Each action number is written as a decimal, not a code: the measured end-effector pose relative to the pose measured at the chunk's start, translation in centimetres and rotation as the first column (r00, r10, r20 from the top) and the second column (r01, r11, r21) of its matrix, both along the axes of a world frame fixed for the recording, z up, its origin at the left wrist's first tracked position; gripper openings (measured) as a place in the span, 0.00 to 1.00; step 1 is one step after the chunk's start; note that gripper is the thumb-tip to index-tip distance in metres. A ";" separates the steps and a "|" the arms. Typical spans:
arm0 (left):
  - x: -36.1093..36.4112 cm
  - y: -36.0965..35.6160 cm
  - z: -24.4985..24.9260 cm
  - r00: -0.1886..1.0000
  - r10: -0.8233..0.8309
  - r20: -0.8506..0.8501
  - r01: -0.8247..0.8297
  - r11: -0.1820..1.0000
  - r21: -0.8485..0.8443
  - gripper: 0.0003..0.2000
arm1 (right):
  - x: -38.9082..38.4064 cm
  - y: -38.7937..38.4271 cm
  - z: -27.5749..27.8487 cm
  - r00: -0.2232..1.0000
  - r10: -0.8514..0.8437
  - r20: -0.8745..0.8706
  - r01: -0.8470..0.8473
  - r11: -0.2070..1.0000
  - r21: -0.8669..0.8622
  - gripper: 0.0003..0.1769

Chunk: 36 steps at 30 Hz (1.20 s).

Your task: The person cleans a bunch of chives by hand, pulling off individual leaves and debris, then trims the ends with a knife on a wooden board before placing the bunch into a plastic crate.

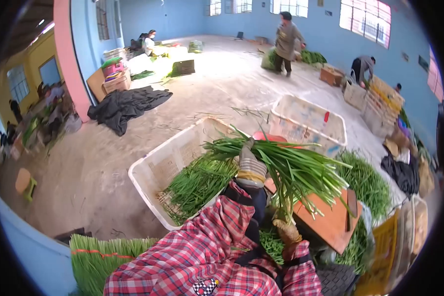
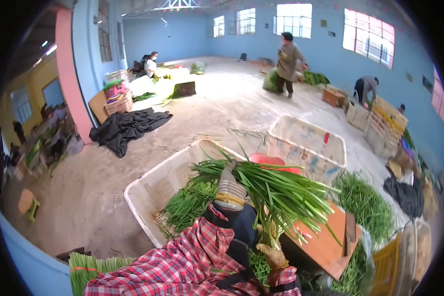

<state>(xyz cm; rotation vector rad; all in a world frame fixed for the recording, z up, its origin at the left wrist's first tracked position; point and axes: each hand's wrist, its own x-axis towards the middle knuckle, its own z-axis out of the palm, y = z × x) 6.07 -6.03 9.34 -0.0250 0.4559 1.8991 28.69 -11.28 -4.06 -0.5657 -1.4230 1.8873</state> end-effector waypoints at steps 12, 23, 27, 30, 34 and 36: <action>-0.8 1.8 -2.3 0.954 0.204 0.220 -0.221 0.974 0.057 0.08 | 0.1 -1.8 4.0 0.962 -0.270 0.032 0.271 0.961 -0.054 0.21; -3.7 1.8 -3.9 0.969 0.156 0.192 -0.199 0.951 0.235 0.08 | 10.3 -3.8 6.6 0.902 -0.294 0.315 0.150 0.899 0.411 0.23; -4.8 -0.6 -3.7 0.987 0.152 -0.044 -0.119 0.897 0.425 0.22 | 17.9 -3.7 3.9 0.778 -0.304 0.550 0.125 0.933 0.338 0.23; -9.5 1.0 -5.0 0.983 -0.003 -0.184 0.043 0.977 0.210 0.23 | 18.6 -5.0 6.6 0.709 -0.337 0.619 0.108 0.920 0.377 0.28; -12.2 1.8 -4.9 0.972 0.232 0.042 -0.236 0.967 0.101 0.21 | 24.9 -5.7 3.4 0.740 -0.349 0.575 0.254 0.936 0.242 0.25; -13.0 1.8 -4.9 0.970 0.242 0.024 -0.243 0.968 0.067 0.21 | 25.2 -6.0 3.1 0.250 -0.487 0.837 -0.037 0.859 0.511 0.23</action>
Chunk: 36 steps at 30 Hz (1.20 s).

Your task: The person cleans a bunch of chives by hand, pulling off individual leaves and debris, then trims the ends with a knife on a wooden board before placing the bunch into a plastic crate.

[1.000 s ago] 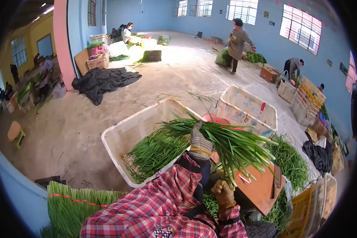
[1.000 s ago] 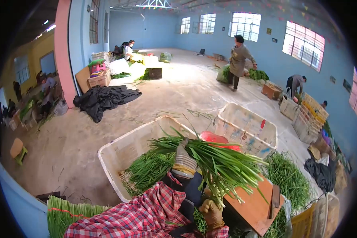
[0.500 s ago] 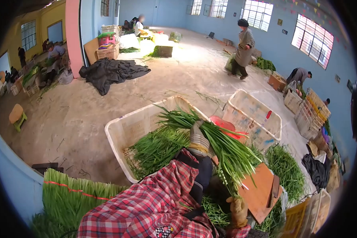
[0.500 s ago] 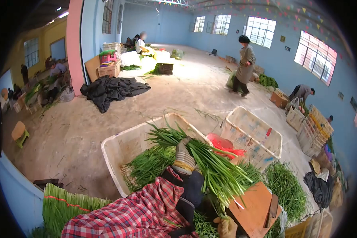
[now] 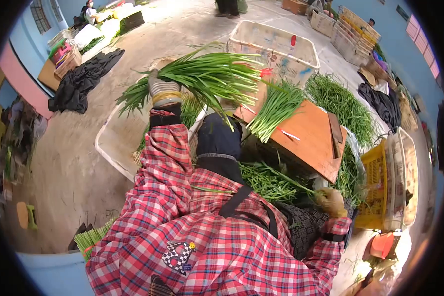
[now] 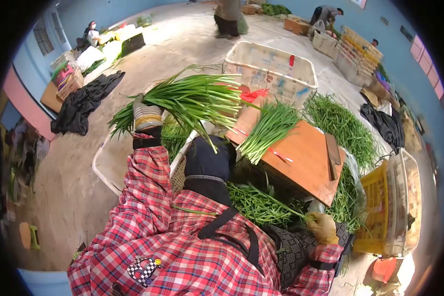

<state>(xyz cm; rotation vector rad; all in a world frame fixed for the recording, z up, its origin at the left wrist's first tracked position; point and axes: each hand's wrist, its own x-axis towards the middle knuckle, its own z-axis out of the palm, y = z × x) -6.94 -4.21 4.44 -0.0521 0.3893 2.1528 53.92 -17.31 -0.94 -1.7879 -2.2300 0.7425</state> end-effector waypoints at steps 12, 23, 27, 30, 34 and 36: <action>12.2 -2.8 3.3 0.961 -0.277 -0.023 0.275 0.959 -0.071 0.16 | -24.3 8.0 0.3 0.584 0.219 -0.782 -0.395 0.918 -0.039 0.33; 11.9 -0.6 -2.1 0.981 -0.190 0.044 0.193 0.977 -0.093 0.11 | -22.7 2.2 3.6 0.744 0.202 -0.637 -0.332 0.939 -0.091 0.20; 10.4 0.2 -3.8 0.957 -0.272 -0.097 0.275 0.961 0.016 0.13 | -20.1 -0.1 6.5 0.796 0.291 -0.531 -0.343 0.939 0.000 0.16; 9.9 -1.2 -2.0 0.883 -0.463 -0.078 0.441 0.875 -0.202 0.18 | -17.3 -0.6 6.8 0.876 0.301 -0.377 -0.327 0.945 -0.005 0.13; 6.7 2.2 -3.0 0.997 -0.068 -0.031 0.058 0.968 -0.243 0.21 | -13.1 -0.8 9.2 0.920 0.294 -0.261 -0.324 0.942 -0.081 0.18; 1.7 3.8 -5.3 0.998 -0.066 0.007 0.066 0.987 -0.146 0.18 | -9.4 -1.1 8.6 0.948 0.173 -0.267 -0.211 0.970 -0.123 0.18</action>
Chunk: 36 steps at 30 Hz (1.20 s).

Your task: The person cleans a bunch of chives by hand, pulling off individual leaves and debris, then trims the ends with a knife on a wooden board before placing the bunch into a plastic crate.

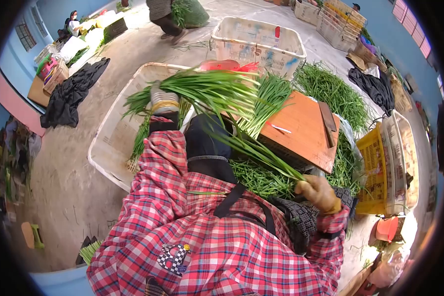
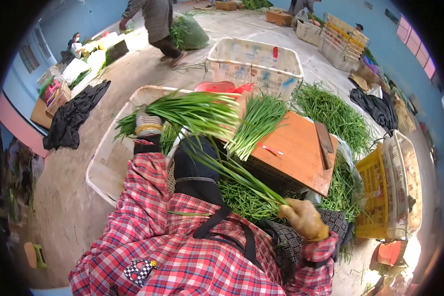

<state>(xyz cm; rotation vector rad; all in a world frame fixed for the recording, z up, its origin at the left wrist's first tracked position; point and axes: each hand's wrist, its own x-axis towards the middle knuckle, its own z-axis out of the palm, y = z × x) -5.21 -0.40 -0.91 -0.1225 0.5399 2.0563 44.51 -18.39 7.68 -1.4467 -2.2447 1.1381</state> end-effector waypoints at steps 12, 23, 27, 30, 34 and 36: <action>-1.2 -3.1 3.3 0.993 -0.068 -0.099 0.065 0.997 -0.039 0.21 | -1.0 2.1 -1.5 0.982 -0.123 -0.141 0.159 0.946 0.281 0.23; 5.6 -4.2 6.5 0.984 -0.088 -0.154 0.088 0.996 -0.008 0.16 | -8.7 7.7 -2.5 0.887 -0.182 -0.424 0.352 0.862 0.366 0.12; 4.6 -3.3 5.8 0.983 -0.050 -0.178 0.050 0.999 -0.003 0.16 | -5.4 6.1 -1.5 0.950 -0.094 -0.298 0.183 0.940 0.287 0.15; 1.8 -2.8 4.5 0.984 -0.004 -0.175 0.016 0.998 0.064 0.17 | 0.5 4.7 -4.0 0.986 -0.163 -0.022 0.163 0.949 0.271 0.16; 1.8 -2.9 4.6 0.985 -0.053 -0.163 0.073 0.990 0.117 0.17 | 4.0 3.4 -8.3 0.949 -0.291 -0.124 0.316 0.864 0.392 0.12; 3.8 -3.2 5.3 0.978 -0.038 -0.204 0.061 0.992 0.108 0.17 | -0.1 3.2 -3.5 0.899 -0.228 -0.374 0.372 0.849 0.376 0.16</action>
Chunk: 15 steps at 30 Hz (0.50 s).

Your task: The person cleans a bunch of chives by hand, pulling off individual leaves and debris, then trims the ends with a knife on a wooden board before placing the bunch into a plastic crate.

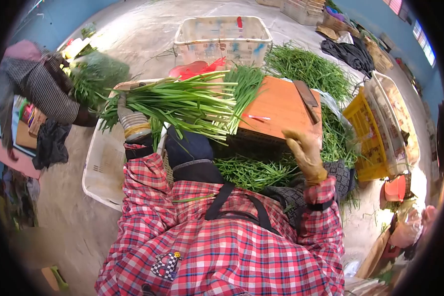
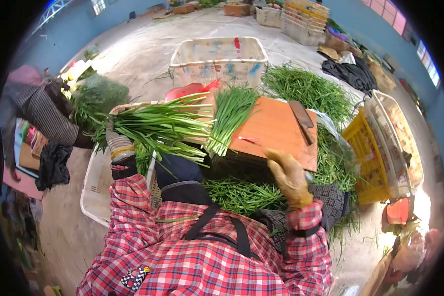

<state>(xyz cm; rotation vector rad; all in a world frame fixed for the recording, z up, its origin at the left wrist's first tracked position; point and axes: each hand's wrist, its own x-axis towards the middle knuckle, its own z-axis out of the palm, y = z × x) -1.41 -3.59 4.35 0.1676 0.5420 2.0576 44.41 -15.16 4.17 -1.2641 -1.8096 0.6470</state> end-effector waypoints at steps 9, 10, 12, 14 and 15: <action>3.9 -1.5 0.7 0.992 -0.126 0.030 0.128 0.990 -0.054 0.18 | -10.0 5.1 -1.4 0.832 0.111 -0.544 -0.251 0.949 -0.192 0.21; 3.5 -1.4 0.4 0.992 -0.124 0.026 0.125 0.991 -0.057 0.18 | -10.1 5.2 -1.6 0.839 0.107 -0.533 -0.263 0.938 -0.226 0.20; 3.1 -0.8 -0.4 0.990 -0.128 0.057 0.130 0.991 -0.037 0.18 | -10.4 4.7 -1.4 0.844 0.079 -0.530 -0.234 0.944 -0.232 0.15; 3.4 -1.2 -0.5 0.987 -0.154 0.040 0.154 0.988 -0.010 0.18 | -10.3 4.9 -2.2 0.775 0.048 -0.630 -0.263 0.931 -0.252 0.13; 3.8 -1.4 -0.4 0.984 -0.174 0.022 0.174 0.985 0.018 0.18 | -10.3 4.9 -2.5 0.776 0.044 -0.629 -0.259 0.932 -0.254 0.13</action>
